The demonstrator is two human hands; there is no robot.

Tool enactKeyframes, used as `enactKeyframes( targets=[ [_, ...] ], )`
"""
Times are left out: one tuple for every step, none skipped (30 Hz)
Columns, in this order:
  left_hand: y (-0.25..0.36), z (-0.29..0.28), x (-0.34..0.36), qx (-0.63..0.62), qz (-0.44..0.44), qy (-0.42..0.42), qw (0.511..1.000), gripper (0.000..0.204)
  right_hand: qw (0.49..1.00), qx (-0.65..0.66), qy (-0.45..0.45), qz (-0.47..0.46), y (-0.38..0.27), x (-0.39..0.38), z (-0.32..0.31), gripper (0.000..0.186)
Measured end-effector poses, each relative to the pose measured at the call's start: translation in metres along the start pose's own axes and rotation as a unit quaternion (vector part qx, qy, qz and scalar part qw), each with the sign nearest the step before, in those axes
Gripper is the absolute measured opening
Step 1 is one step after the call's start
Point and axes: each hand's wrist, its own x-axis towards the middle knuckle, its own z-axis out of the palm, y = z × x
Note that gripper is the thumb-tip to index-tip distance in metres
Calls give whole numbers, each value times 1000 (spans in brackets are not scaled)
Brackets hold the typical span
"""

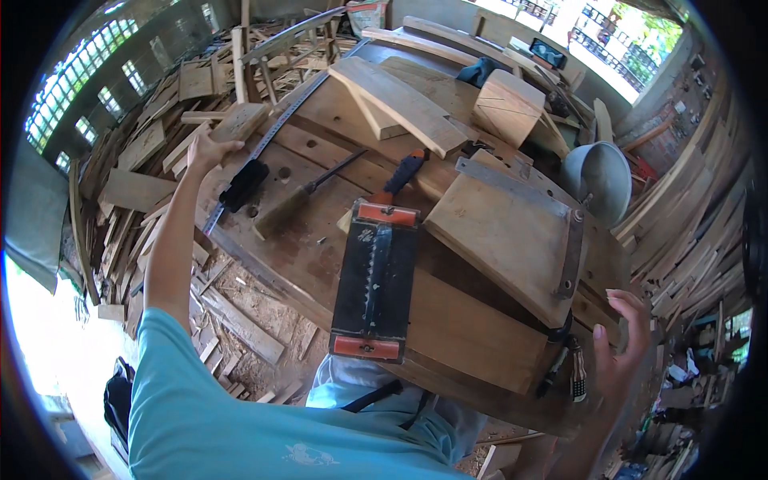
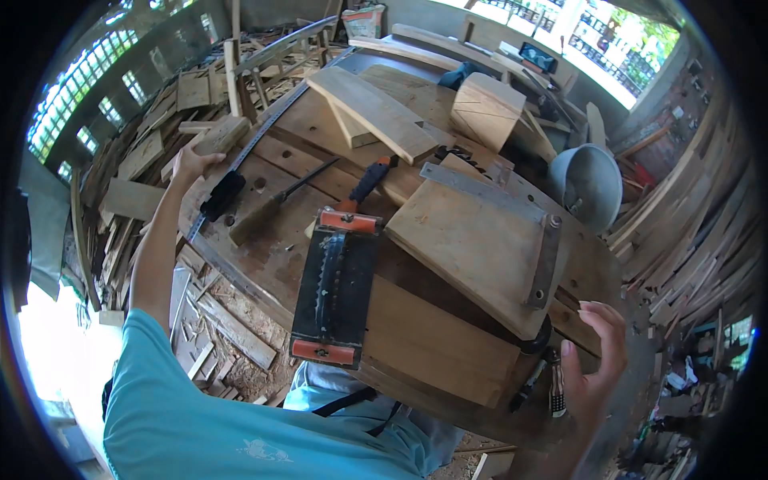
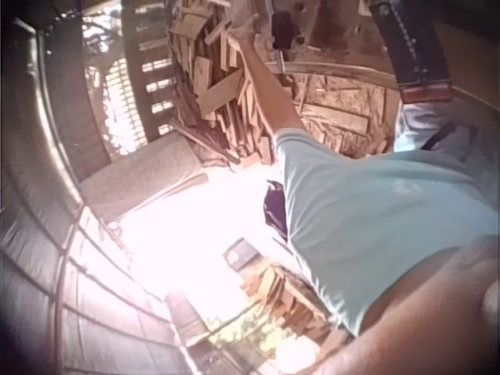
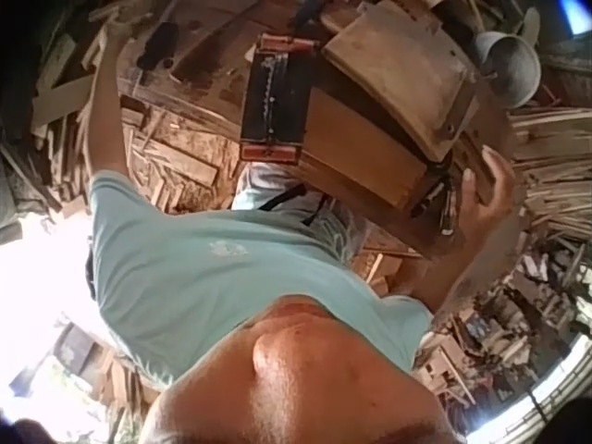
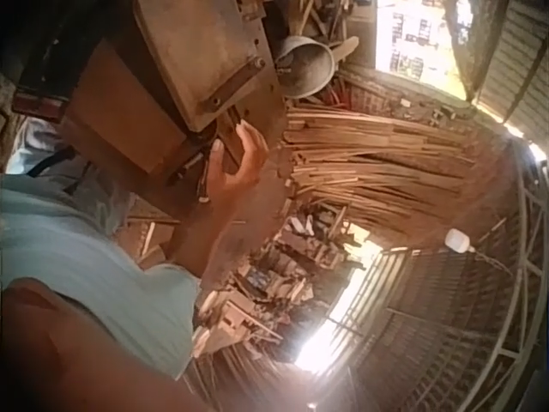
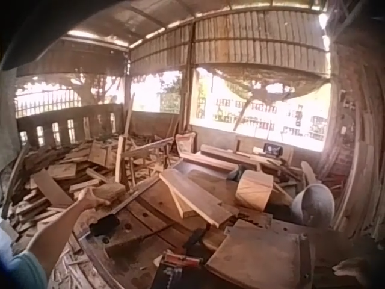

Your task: Measuring, sanding, and using a rotary tool on wood pieces in a workshop environment.

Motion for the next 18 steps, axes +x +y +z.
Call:
enactKeyframes(
  targets=[
    [-3, 4, -8, -13, -5, -2, 1000, 111, 1000, -7, 3, 5, -1, 0, 2, 37],
    [-3, 9, -14, -25, -9, -4, 1000, 112, 1000, 1, 2, 1, -3, 4, 7, 36],
    [3, 10, -21, -29, -3, -8, 1000, 112, 1000, 9, 1, -3, -5, 6, 11, 36],
    [12, 10, -28, -29, 19, -8, 999, 112, 1000, 0, 3, 4, -5, 7, 12, 36],
    [22, 12, -34, -30, 41, -8, 999, 112, 1000, 6, 1, 2, -6, 7, 14, 35],
    [25, 9, -37, -31, 44, -8, 999, 112, 1000, 19, -2, -6, -7, 10, 18, 35],
    [29, 7, -40, -44, 62, -22, 997, 111, 999, 38, -5, -8, -10, 12, 21, 34],
    [32, 6, -42, -57, 81, -37, 994, 111, 999, 37, -4, -6, -11, 14, 23, 34],
    [35, 7, -44, -57, 83, -38, 994, 111, 999, 40, -13, -17, -11, 15, 25, 34],
    [34, 6, -45, -51, 89, -31, 994, 109, 998, 45, -22, -31, -12, 16, 27, 34],
    [33, 5, -47, -45, 96, -23, 994, 107, 998, 46, -22, -30, -13, 16, 30, 34],
    [35, 7, -52, -45, 96, -24, 994, 107, 998, 44, -24, -33, -13, 16, 32, 33],
    [36, 10, -59, 33, 126, 74, 989, 98, 998, 42, -27, -36, -13, 15, 33, 33],
    [37, 12, -65, 112, 153, 171, 967, 89, 998, 43, -27, -36, -11, 14, 34, 33],
    [42, 11, -72, 111, 155, 169, 967, 89, 998, 41, -28, -35, -10, 13, 34, 33],
    [50, 5, -79, 86, 174, 149, 970, 76, 998, 38, -29, -32, -9, 10, 33, 32],
    [59, -1, -86, 60, 192, 128, 971, 65, 999, 36, -29, -29, -8, 8, 33, 32],
    [74, -7, -97, 59, 194, 126, 971, 65, 999, 43, -26, -19, -7, 6, 33, 31]
  ],
)
